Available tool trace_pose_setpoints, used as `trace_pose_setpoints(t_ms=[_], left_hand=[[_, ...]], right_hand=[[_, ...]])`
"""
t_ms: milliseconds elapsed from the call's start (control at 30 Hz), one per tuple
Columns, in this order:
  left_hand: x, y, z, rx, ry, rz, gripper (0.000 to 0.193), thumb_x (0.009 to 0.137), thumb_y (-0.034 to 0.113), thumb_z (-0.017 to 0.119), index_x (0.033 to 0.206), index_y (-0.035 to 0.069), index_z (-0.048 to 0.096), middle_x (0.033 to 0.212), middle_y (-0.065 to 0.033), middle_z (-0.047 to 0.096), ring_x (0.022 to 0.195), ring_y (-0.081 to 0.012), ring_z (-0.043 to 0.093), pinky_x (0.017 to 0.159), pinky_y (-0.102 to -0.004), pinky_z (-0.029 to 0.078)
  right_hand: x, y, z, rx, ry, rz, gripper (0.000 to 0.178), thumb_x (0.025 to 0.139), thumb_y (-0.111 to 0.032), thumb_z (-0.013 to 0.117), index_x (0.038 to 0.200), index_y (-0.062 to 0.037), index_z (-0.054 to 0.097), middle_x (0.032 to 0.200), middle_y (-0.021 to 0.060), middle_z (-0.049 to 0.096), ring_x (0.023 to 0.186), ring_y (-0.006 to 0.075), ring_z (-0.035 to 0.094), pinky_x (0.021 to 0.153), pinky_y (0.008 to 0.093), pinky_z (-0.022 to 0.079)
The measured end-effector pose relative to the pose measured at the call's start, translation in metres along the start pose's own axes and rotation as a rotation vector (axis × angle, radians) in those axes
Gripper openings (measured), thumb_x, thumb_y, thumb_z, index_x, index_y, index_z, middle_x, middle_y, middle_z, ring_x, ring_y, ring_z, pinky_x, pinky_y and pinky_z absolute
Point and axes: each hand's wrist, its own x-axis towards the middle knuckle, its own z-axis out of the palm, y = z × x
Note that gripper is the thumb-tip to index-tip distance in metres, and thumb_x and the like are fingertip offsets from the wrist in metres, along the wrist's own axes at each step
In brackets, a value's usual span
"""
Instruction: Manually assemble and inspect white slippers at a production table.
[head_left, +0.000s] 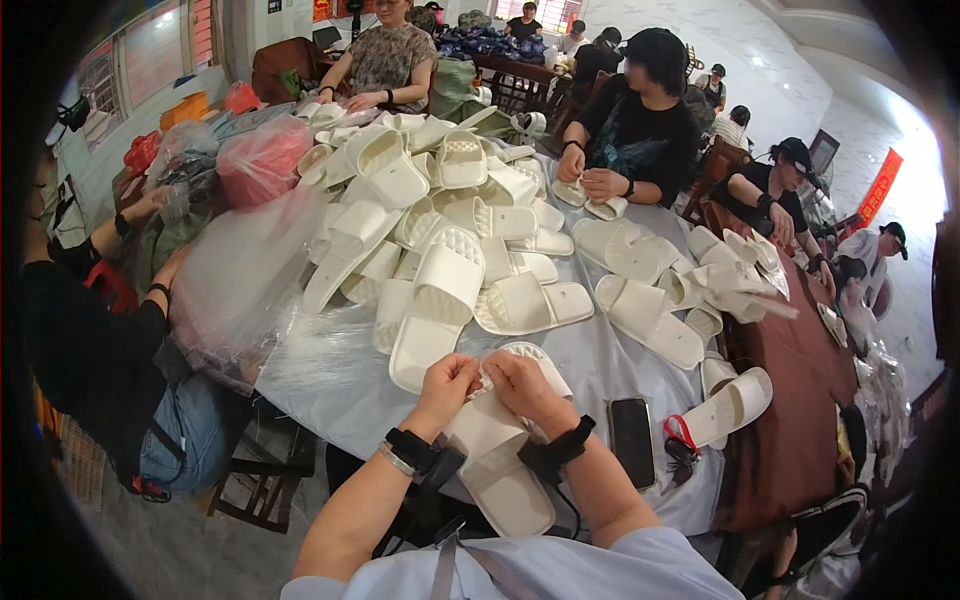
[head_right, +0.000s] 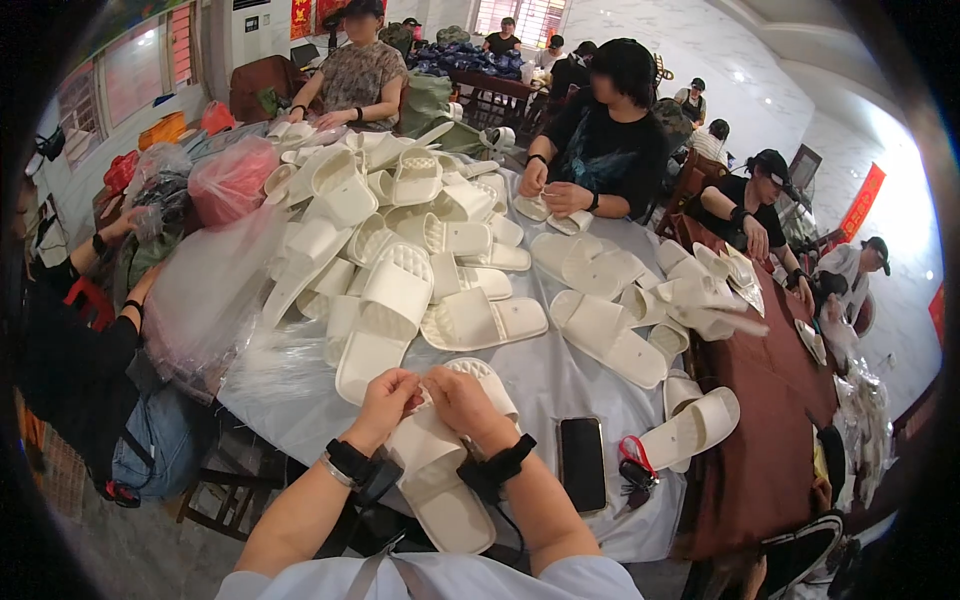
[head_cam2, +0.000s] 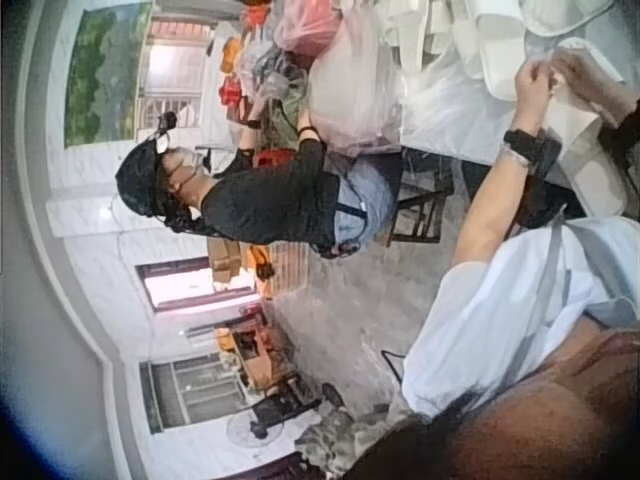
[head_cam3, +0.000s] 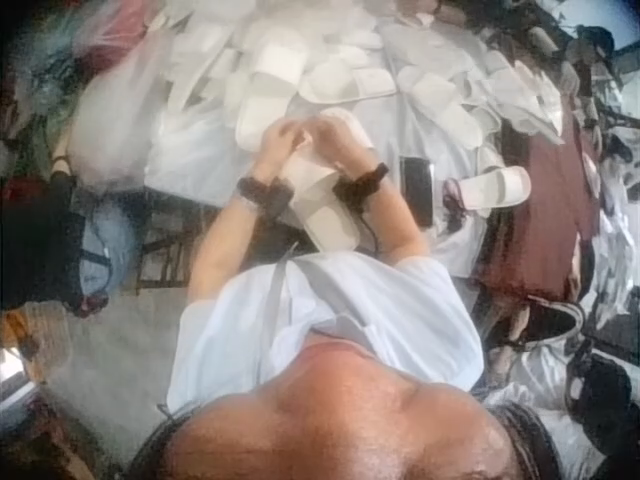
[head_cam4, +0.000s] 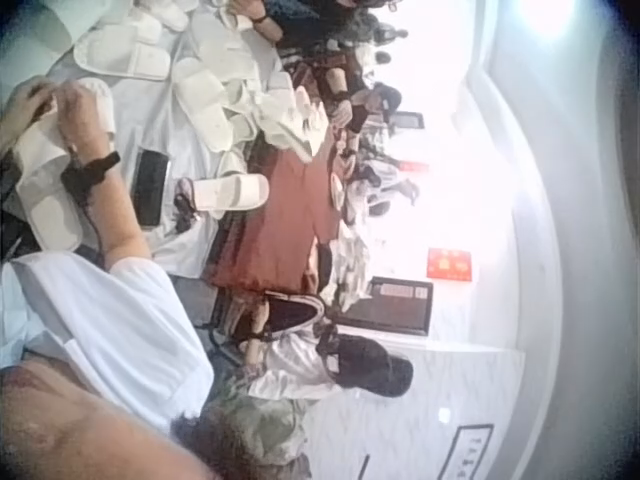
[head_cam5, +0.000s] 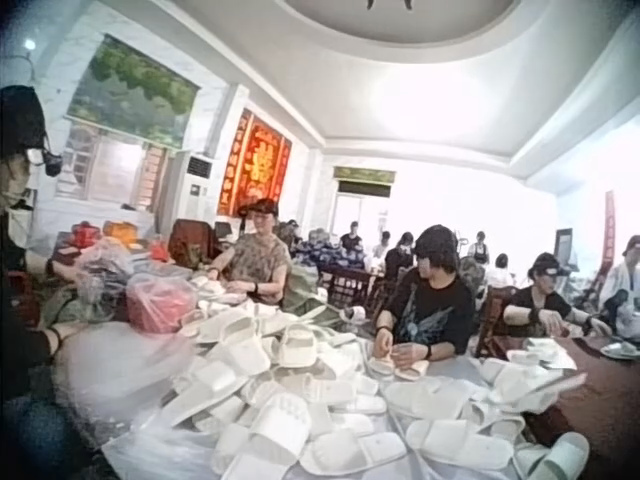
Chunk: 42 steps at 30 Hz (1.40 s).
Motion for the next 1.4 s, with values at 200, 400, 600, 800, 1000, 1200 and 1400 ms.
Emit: trace_pose_setpoints(t_ms=[200,400,600,800,1000,1200,1400], left_hand=[[-0.002,0.006,0.005,-0.040,0.074,-0.043,0.014,0.097,0.016,0.058,0.095,0.002,0.059,0.078,-0.0007,0.061,0.066,-0.0063,0.058,0.060,-0.0200,0.050],[0.001,-0.001,-0.001,-0.089,0.057,0.008,0.014,0.097,0.016,0.057,0.094,0.003,0.058,0.078,-0.0009,0.060,0.066,-0.0066,0.058,0.059,-0.0208,0.050],[-0.001,0.000,0.002,-0.062,0.047,0.000,0.015,0.098,0.017,0.056,0.092,0.004,0.057,0.078,-0.0001,0.060,0.066,-0.0063,0.057,0.058,-0.0207,0.048],[0.001,-0.001,-0.001,-0.042,0.006,0.003,0.016,0.098,0.019,0.057,0.094,0.003,0.059,0.078,-0.0003,0.060,0.066,-0.0057,0.057,0.056,-0.0200,0.048],[0.000,0.000,0.001,-0.041,0.034,-0.015,0.016,0.097,0.018,0.058,0.096,0.002,0.060,0.079,-0.0009,0.061,0.065,-0.0062,0.057,0.056,-0.0198,0.049],[-0.002,-0.001,-0.004,-0.108,0.062,-0.020,0.016,0.097,0.018,0.058,0.093,0.002,0.059,0.079,-0.0012,0.061,0.066,-0.0070,0.058,0.059,-0.0204,0.050],[-0.002,-0.001,-0.004,-0.104,0.050,-0.002,0.015,0.097,0.017,0.057,0.092,0.003,0.058,0.078,-0.0016,0.061,0.065,-0.0078,0.058,0.061,-0.0208,0.050]], right_hand=[[-0.001,0.003,-0.001,-0.071,0.059,0.008,0.009,0.089,-0.008,0.057,0.087,0.0008,0.059,0.078,0.0195,0.061,0.071,0.0374,0.060,0.063,0.0393,0.048],[0.000,-0.002,-0.001,-0.010,0.030,0.051,0.010,0.089,-0.008,0.054,0.087,0.0013,0.058,0.080,0.0216,0.061,0.077,0.0404,0.060,0.066,0.0421,0.047],[-0.001,-0.006,-0.004,-0.023,0.032,0.032,0.009,0.087,-0.007,0.055,0.086,0.0008,0.059,0.078,0.0203,0.061,0.075,0.0391,0.060,0.065,0.0415,0.047],[0.001,-0.007,-0.004,-0.017,0.036,0.032,0.009,0.087,-0.007,0.056,0.085,0.0004,0.061,0.079,0.0197,0.062,0.074,0.0390,0.060,0.064,0.0414,0.048],[-0.001,-0.003,-0.002,-0.010,0.044,0.037,0.010,0.087,-0.007,0.057,0.086,0.0013,0.061,0.080,0.0213,0.062,0.075,0.0391,0.061,0.065,0.0409,0.048],[-0.002,-0.003,-0.001,-0.012,0.046,0.050,0.010,0.087,-0.007,0.057,0.087,0.0017,0.062,0.080,0.0214,0.063,0.075,0.0391,0.061,0.065,0.0402,0.048],[-0.002,0.003,0.001,-0.039,0.060,0.002,0.008,0.086,-0.005,0.060,0.088,0.0017,0.063,0.079,0.0171,0.064,0.069,0.0310,0.063,0.063,0.0345,0.049]])
